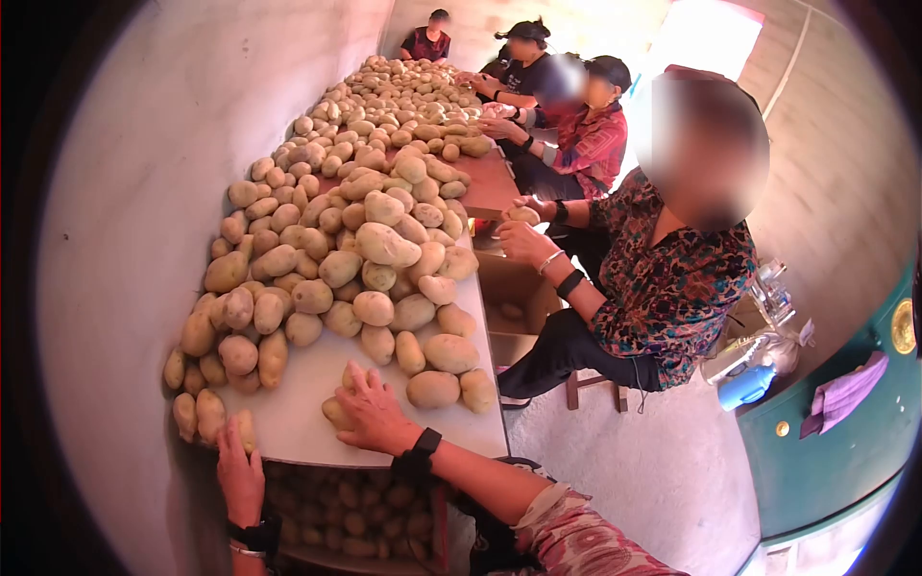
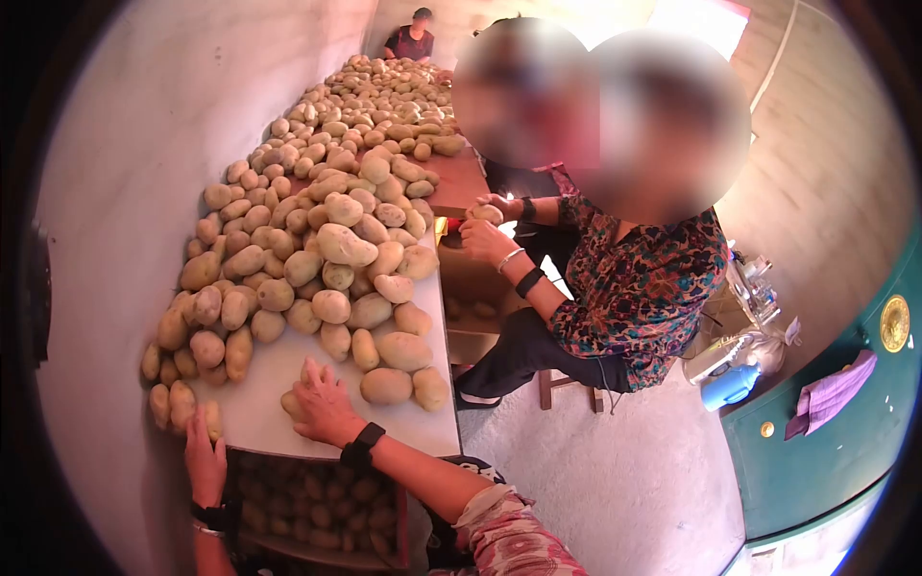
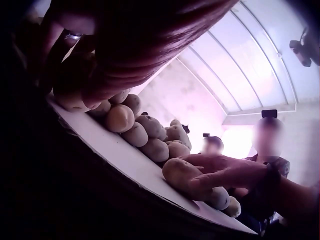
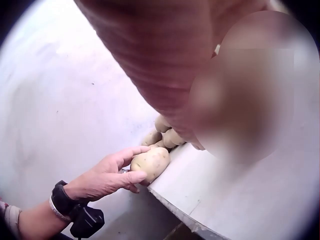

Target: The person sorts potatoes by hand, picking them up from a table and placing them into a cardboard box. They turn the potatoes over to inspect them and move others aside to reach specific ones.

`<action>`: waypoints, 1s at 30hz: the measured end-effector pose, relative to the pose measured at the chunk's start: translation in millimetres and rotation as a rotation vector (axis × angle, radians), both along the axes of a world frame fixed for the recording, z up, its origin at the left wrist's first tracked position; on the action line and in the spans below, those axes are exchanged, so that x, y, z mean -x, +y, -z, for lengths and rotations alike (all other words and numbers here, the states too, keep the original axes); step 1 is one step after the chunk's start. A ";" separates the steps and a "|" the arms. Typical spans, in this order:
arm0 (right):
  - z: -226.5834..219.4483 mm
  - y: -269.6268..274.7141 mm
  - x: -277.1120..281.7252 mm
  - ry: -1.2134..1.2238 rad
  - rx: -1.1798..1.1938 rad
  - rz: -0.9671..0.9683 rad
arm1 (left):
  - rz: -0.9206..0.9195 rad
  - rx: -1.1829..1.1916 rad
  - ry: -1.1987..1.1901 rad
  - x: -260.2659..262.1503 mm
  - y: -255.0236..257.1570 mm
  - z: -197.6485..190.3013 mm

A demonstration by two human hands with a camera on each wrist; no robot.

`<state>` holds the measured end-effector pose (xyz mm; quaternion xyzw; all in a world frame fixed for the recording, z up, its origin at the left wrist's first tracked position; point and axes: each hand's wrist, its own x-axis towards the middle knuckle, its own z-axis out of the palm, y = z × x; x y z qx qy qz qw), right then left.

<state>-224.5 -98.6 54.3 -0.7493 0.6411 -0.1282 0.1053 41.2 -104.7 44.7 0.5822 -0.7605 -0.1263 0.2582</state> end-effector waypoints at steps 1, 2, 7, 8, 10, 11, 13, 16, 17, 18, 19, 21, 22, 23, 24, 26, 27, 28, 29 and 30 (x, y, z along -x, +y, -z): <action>-1.5 1.5 -0.2 -0.003 -0.003 -0.011 | -0.011 -0.003 -0.003 -0.6 1.2 -1.7; -3.3 2.8 0.3 0.022 -0.010 -0.012 | 0.002 -0.012 0.012 -0.4 1.9 -3.0; -0.2 -0.2 -0.3 0.062 -0.021 -0.009 | 0.038 0.029 0.026 1.2 7.0 -7.6; 1.9 -1.6 -1.1 0.061 -0.018 -0.012 | 0.024 0.047 0.015 1.8 7.8 -7.7; 3.6 -0.7 -0.7 0.101 0.022 -0.011 | 0.014 0.062 0.009 4.2 8.9 -7.5; 4.9 0.0 0.5 0.102 0.017 -0.009 | -0.001 0.073 -0.014 4.8 9.6 -7.8; 5.4 -2.9 0.7 0.072 -0.005 -0.025 | -0.020 0.088 -0.041 1.7 8.8 -7.1; 6.5 -2.4 0.6 0.041 0.009 -0.028 | -0.025 0.097 -0.070 -2.7 2.0 -2.9; 8.3 -2.0 1.5 0.041 0.006 -0.022 | -0.026 0.091 -0.035 -7.1 -2.4 1.5; 10.9 -2.0 0.4 0.019 0.020 -0.026 | -0.028 0.085 -0.005 -9.7 -4.2 2.6; 12.3 -3.3 -0.1 -0.001 0.039 -0.029 | -0.022 0.085 -0.007 -10.4 -4.5 2.3; 12.8 -5.3 -1.9 -0.034 0.026 -0.015 | -0.048 0.086 0.080 -7.7 -5.2 -1.8; 12.6 -4.9 -1.3 -0.067 0.013 -0.012 | -0.037 0.083 0.084 -4.8 -5.3 -1.4; 12.7 -4.4 -0.5 -0.067 0.011 -0.005 | -0.049 0.095 0.094 -4.6 -5.1 -0.6; 11.9 -5.0 -0.5 -0.084 0.005 -0.010 | -0.063 0.109 0.102 -5.7 -5.6 -0.1; 12.7 -6.2 -1.7 -0.101 -0.002 -0.017 | -0.076 0.122 0.098 -7.6 -8.1 5.2; 15.9 -5.4 -4.0 -0.110 0.063 -0.009 | -0.089 0.135 0.096 -7.1 -8.3 6.5; 19.1 -4.9 -6.7 -0.121 0.129 0.001 | -0.087 0.133 0.094 -6.9 -8.5 6.1; 22.3 -5.2 -9.8 -0.123 0.131 0.002 | -0.085 0.137 0.082 -6.6 -9.5 5.0; 22.2 -5.3 -13.1 -0.147 0.157 0.013 | -0.083 0.141 0.070 -5.9 -11.0 3.7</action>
